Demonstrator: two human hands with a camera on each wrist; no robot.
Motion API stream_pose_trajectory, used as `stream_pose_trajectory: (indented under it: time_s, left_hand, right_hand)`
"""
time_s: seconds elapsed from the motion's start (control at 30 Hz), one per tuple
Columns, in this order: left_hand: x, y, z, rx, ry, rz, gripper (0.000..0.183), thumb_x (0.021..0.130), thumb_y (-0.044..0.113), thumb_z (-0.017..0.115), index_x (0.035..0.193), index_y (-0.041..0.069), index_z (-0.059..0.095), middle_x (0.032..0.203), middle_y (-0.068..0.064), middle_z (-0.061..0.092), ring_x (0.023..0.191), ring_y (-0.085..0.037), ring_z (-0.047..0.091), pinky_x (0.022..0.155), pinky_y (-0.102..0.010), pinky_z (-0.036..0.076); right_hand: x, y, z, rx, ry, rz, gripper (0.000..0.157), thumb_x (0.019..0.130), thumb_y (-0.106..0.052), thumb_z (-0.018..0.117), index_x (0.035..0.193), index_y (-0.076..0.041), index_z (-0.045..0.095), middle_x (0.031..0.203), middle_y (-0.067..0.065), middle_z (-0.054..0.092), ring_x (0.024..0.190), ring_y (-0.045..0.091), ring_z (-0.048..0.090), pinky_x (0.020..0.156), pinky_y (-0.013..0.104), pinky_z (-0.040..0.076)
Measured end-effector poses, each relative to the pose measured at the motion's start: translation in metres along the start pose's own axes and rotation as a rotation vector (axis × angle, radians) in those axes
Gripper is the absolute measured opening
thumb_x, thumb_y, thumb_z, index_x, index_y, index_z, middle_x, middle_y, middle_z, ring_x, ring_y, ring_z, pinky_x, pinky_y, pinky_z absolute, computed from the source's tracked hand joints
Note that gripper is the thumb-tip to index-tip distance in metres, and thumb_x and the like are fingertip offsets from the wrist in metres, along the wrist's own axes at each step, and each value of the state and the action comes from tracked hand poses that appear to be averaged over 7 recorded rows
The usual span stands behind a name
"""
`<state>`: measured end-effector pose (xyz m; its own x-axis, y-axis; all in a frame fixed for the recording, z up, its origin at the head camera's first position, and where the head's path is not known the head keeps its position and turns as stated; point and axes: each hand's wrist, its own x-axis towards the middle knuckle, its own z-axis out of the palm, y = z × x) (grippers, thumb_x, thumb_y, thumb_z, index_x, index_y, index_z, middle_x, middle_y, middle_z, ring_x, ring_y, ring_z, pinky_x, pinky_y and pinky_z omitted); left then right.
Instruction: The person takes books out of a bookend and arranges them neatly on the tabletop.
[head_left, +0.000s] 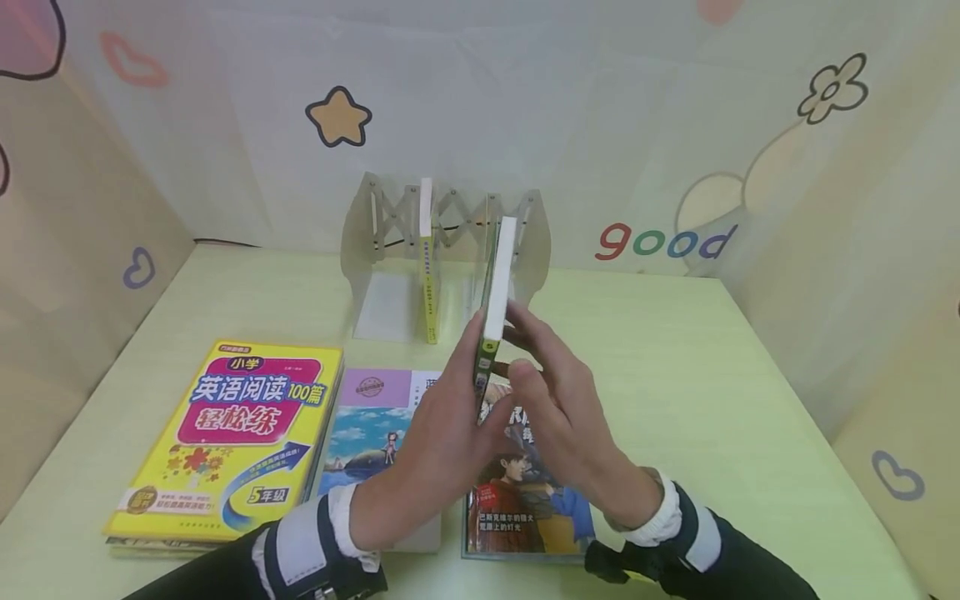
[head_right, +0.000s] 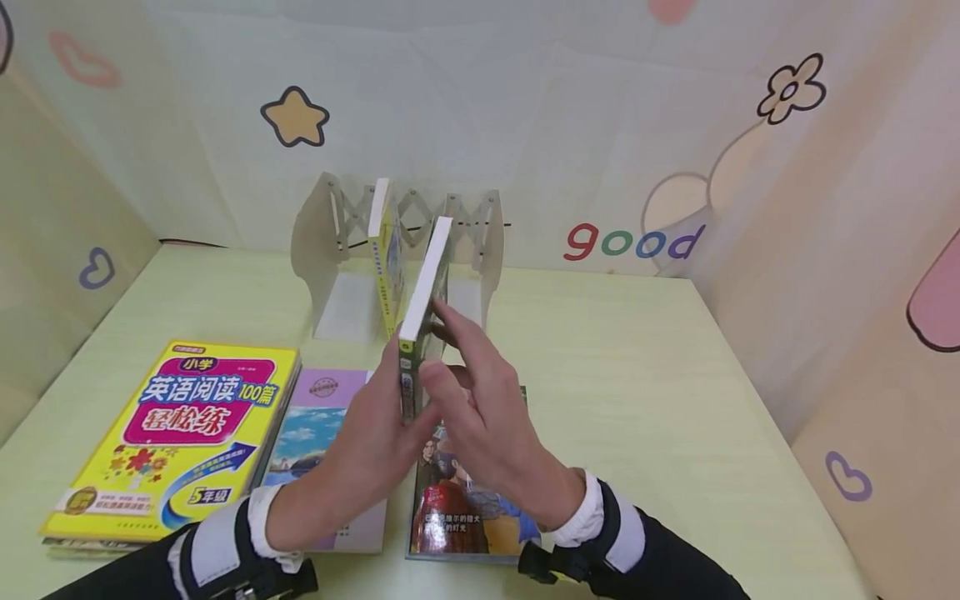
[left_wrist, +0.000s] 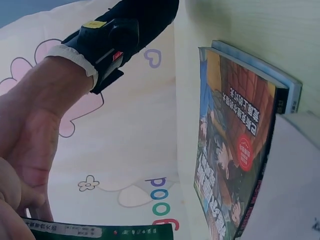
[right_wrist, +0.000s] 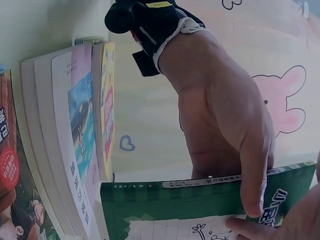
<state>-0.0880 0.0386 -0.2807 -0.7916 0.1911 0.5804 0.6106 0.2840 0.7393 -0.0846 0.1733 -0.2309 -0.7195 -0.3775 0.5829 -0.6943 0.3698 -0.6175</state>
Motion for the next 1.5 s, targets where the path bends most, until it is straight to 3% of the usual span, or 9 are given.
stream_pose_trajectory:
  time_s: [0.13,0.27,0.37,0.5,0.77,1.1,1.23,1.5]
  left_hand:
    - [-0.002,-0.003,-0.004,-0.023,0.054,0.006,0.077,0.093,0.013,0.061,0.155,0.021,0.016,0.121,-0.005,0.059,0.09,-0.013,0.064,0.073,-0.024,0.052]
    - [-0.002,-0.005,-0.012,-0.085,0.084,0.009,0.059,0.095,0.006,0.054,0.148,0.008,0.028,0.116,-0.011,0.061,0.078,-0.016,0.06,0.061,-0.024,0.05]
    - [0.001,-0.006,-0.019,-0.142,0.098,-0.019,0.051,0.096,0.005,0.053,0.142,0.004,0.032,0.13,-0.013,0.056,0.099,-0.021,0.062,0.079,-0.031,0.053]
    - [0.005,-0.005,-0.03,-0.207,0.115,-0.068,0.047,0.096,0.007,0.053,0.139,0.006,0.033,0.13,-0.01,0.057,0.114,-0.025,0.059,0.089,-0.044,0.049]
    - [0.0,-0.006,-0.042,-0.312,0.08,-0.101,0.049,0.097,0.008,0.053,0.14,0.01,0.031,0.125,-0.005,0.059,0.107,-0.024,0.063,0.082,-0.041,0.053]
    - [-0.01,-0.015,-0.067,-0.357,0.091,-0.208,0.052,0.096,0.007,0.053,0.142,0.015,0.029,0.126,-0.003,0.059,0.107,-0.023,0.064,0.078,-0.04,0.054]
    - [-0.018,-0.02,-0.08,-0.337,0.087,-0.294,0.053,0.096,0.011,0.054,0.142,0.014,0.029,0.126,-0.005,0.058,0.105,-0.025,0.065,0.079,-0.042,0.054]
    - [-0.028,-0.026,-0.107,-0.278,0.106,-0.368,0.059,0.098,0.018,0.053,0.148,0.017,0.022,0.126,-0.009,0.06,0.102,-0.026,0.066,0.076,-0.039,0.055]
  right_hand:
    - [0.0,0.001,0.003,0.025,-0.005,-0.053,0.058,0.103,-0.04,0.035,0.145,-0.002,0.04,0.144,0.007,0.046,0.126,0.026,0.05,0.088,0.039,0.051]
    - [0.001,0.002,0.004,0.041,-0.002,-0.086,0.053,0.104,-0.036,0.034,0.14,0.001,0.045,0.143,0.008,0.046,0.126,0.027,0.05,0.086,0.042,0.051]
    - [0.002,0.001,0.004,0.024,0.017,-0.094,0.046,0.104,-0.029,0.036,0.134,0.004,0.051,0.142,0.01,0.047,0.124,0.025,0.051,0.089,0.041,0.05]
    - [0.002,0.002,0.003,0.011,0.032,-0.084,0.036,0.103,-0.02,0.04,0.124,0.004,0.057,0.135,0.009,0.052,0.119,0.023,0.055,0.094,0.041,0.047]
    - [0.009,0.008,0.0,-0.04,0.024,-0.079,0.025,0.097,-0.004,0.051,0.119,0.002,0.059,0.116,0.008,0.06,0.104,0.021,0.058,0.091,0.036,0.047]
    - [0.021,0.028,-0.016,-0.097,0.113,-0.03,0.023,0.098,-0.01,0.053,0.116,0.001,0.06,0.107,0.005,0.062,0.095,0.02,0.062,0.09,0.032,0.049]
    - [0.03,0.04,-0.028,-0.122,0.176,-0.032,0.025,0.097,-0.012,0.054,0.116,0.003,0.062,0.106,0.006,0.064,0.092,0.019,0.063,0.087,0.029,0.049]
    - [0.054,0.059,-0.053,-0.184,0.293,-0.034,0.026,0.096,-0.013,0.055,0.113,0.005,0.063,0.1,0.008,0.065,0.086,0.014,0.061,0.08,0.024,0.05]
